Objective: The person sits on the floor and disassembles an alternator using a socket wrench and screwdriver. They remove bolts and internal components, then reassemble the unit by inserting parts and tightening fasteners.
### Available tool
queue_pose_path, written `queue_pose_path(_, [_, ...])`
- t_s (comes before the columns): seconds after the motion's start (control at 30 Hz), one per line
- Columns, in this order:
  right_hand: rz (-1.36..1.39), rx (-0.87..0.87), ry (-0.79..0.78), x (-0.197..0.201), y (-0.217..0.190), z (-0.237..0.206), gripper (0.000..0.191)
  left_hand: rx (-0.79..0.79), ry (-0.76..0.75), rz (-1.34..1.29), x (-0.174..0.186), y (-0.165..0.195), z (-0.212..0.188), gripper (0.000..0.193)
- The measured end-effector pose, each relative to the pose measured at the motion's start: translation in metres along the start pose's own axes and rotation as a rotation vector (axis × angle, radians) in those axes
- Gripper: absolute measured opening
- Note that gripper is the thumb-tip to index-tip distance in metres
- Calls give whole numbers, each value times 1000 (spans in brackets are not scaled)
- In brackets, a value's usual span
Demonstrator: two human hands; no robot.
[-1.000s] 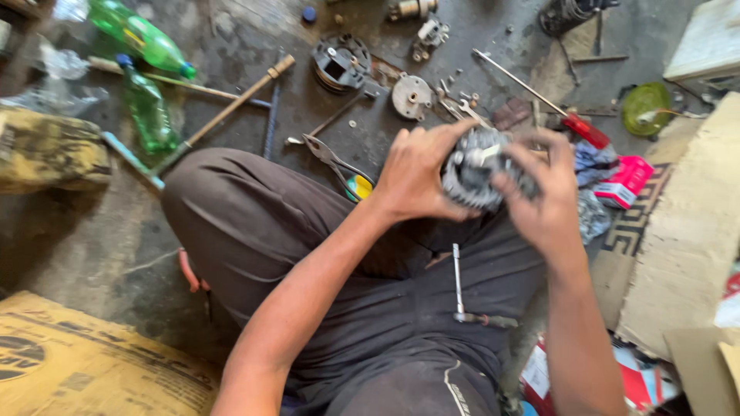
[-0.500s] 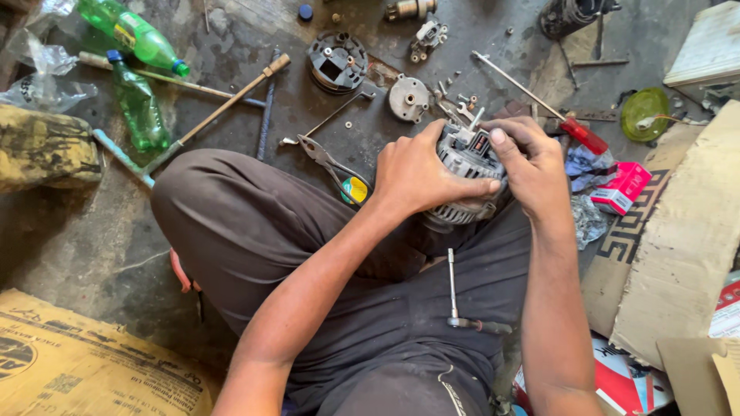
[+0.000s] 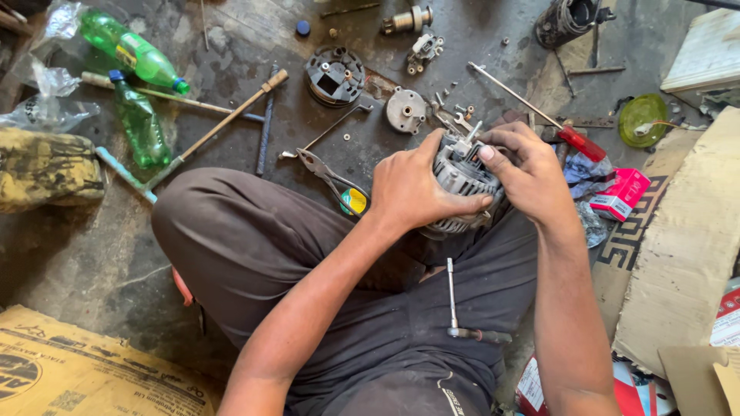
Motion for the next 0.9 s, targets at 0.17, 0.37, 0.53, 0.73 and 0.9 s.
queue_pose_path(0.17, [101, -27, 22, -2, 3, -1, 24, 14, -10, -7, 2, 1, 1, 110])
queue_pose_path(0.37, [57, 30, 32, -4, 2, -6, 23, 27, -28, 10, 2, 3, 1, 111])
queue_pose_path(0.53, [24, 57, 83, -7, -5, -4, 22, 43, -46, 8, 2, 0, 2, 113])
queue_pose_path(0.73, [329, 72, 193, 5, 4, -18, 24, 48, -49, 25, 1, -2, 2, 116])
queue_pose_path(0.9, [544, -130, 636, 51, 72, -62, 21, 24, -25, 46, 0, -4, 3, 115])
Point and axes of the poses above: each hand's wrist, its own z-axis towards the middle knuckle, its own x-axis out of the back of the hand, y = z × x, the point moved 2 cm from there along z, towards the middle knuckle, and after that the axes turned 14 degrees about -x, right-handed, at the moved point
